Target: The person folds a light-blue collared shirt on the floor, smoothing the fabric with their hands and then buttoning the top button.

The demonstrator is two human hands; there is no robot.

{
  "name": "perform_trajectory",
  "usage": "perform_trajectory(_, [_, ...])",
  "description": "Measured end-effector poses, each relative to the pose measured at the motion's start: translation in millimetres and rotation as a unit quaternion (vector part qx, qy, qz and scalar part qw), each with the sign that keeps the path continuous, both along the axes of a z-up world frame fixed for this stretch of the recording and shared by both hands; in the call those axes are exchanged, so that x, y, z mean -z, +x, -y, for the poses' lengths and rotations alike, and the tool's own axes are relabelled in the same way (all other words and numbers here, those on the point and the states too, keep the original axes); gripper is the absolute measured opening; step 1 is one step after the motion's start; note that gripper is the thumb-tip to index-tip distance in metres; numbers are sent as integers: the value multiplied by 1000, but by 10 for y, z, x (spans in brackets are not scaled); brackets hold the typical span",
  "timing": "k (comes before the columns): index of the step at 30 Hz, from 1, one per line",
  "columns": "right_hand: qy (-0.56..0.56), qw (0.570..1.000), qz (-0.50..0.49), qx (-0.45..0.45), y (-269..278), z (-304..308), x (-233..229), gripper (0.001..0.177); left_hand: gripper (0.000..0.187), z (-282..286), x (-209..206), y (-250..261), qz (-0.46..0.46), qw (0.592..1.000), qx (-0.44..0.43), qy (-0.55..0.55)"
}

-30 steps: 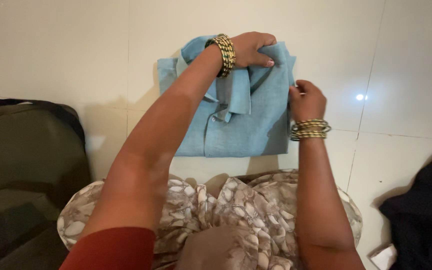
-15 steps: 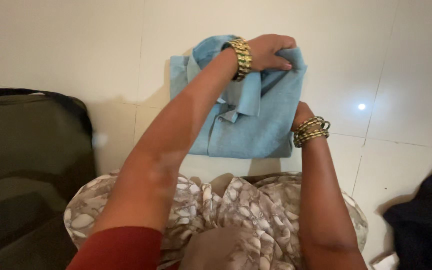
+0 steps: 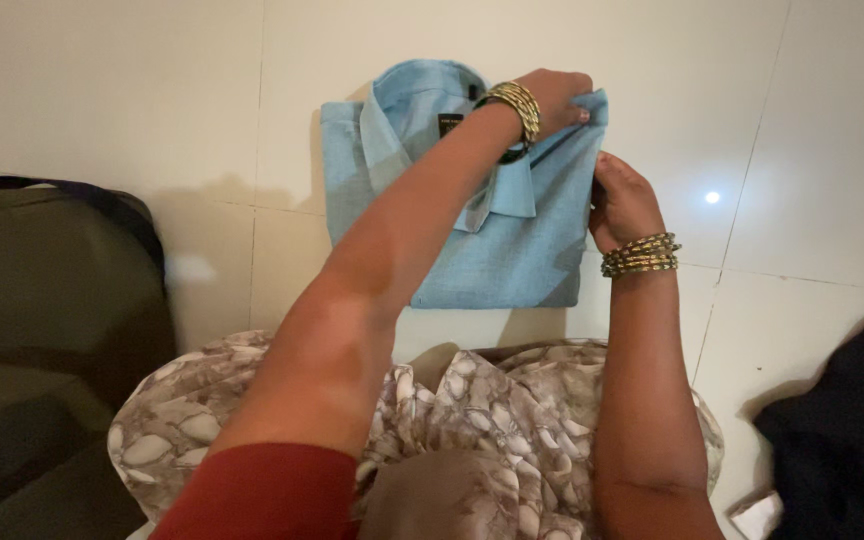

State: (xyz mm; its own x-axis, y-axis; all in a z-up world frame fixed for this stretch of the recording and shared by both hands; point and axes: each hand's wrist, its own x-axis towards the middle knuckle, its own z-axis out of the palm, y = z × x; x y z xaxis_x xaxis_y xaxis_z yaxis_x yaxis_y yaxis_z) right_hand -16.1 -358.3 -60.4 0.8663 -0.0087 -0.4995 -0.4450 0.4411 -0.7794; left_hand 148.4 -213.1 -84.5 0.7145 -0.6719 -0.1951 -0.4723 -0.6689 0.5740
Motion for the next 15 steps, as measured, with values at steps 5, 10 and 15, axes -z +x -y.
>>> perform_trajectory(5, [-58, 987, -144, -32, -73, 27, -138, 48, 38, -137, 14, 96, 49, 998, -8, -42])
perform_trajectory(10, [-237, 912, -8, -335, -289, 364, 332, 42, 32, -116, -386, -163, 34, 991, -117, 53])
perform_trajectory(15, [-536, 793, -59, -285, -349, 237, 264, 32, 33, -416, -607, -532, 214, 949, -219, -78])
